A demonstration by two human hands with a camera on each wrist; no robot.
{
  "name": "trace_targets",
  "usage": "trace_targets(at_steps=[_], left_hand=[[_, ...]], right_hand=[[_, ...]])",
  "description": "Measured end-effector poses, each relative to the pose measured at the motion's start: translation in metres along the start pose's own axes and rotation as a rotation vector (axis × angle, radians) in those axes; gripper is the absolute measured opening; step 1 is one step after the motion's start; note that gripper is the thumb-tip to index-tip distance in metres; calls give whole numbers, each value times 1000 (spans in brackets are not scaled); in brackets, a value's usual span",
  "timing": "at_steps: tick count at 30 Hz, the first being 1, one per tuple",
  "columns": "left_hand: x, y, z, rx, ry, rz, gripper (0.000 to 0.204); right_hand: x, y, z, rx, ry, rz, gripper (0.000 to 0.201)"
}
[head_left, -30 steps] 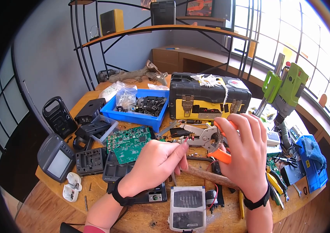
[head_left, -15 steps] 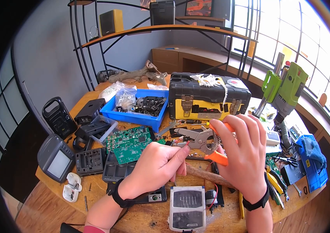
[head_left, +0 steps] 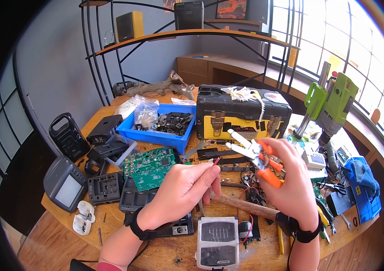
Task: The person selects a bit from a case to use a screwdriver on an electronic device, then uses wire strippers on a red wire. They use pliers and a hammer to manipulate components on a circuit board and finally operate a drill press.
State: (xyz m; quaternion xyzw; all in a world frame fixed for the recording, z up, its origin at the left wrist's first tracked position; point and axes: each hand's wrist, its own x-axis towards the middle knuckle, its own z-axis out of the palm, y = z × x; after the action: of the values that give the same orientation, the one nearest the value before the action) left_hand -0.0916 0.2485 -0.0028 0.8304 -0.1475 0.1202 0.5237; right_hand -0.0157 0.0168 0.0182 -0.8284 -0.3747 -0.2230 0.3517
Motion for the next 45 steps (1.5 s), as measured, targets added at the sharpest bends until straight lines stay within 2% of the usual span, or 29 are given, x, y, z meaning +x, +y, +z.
trace_targets(at_steps=[4,7,14,20,22,24,27,29,34,39,41,43,45], left_hand=[[0,-5,1,16,-3,38,43],[-2,-5,3,57,-41,49,36],[0,-5,6,46,-4,71,29],[2,-5,3,211,49,168,25],[4,-10,3,214,63,261,23],[2,-10,4,232,66,262,22],[0,-10,4,249,43,236,22],[0,-8,5,246,14,208,22],[-2,0,4,200,-31,98,24],[-3,-2,7,155,-1,136,25],[-3,-2,7,119,8,130,26],[-3,0,7,74,47,122,28],[-4,-1,1,103,11,100,29]], right_hand=[[-2,-14,-1,151,-245,60,54],[-4,-11,5,230,-277,70,51],[-5,-13,5,206,-252,116,44],[-3,-12,0,224,-322,212,44],[-3,-9,2,294,-337,216,44],[-4,-8,3,364,-353,220,44],[-5,-11,4,375,-406,113,43],[-4,-13,3,423,-431,181,47],[-4,-14,1,442,-486,199,45],[-4,-10,2,512,-555,222,42],[-3,-10,1,636,-627,313,39],[-5,-5,4,663,-615,266,39],[-6,-4,6,689,-602,219,39]])
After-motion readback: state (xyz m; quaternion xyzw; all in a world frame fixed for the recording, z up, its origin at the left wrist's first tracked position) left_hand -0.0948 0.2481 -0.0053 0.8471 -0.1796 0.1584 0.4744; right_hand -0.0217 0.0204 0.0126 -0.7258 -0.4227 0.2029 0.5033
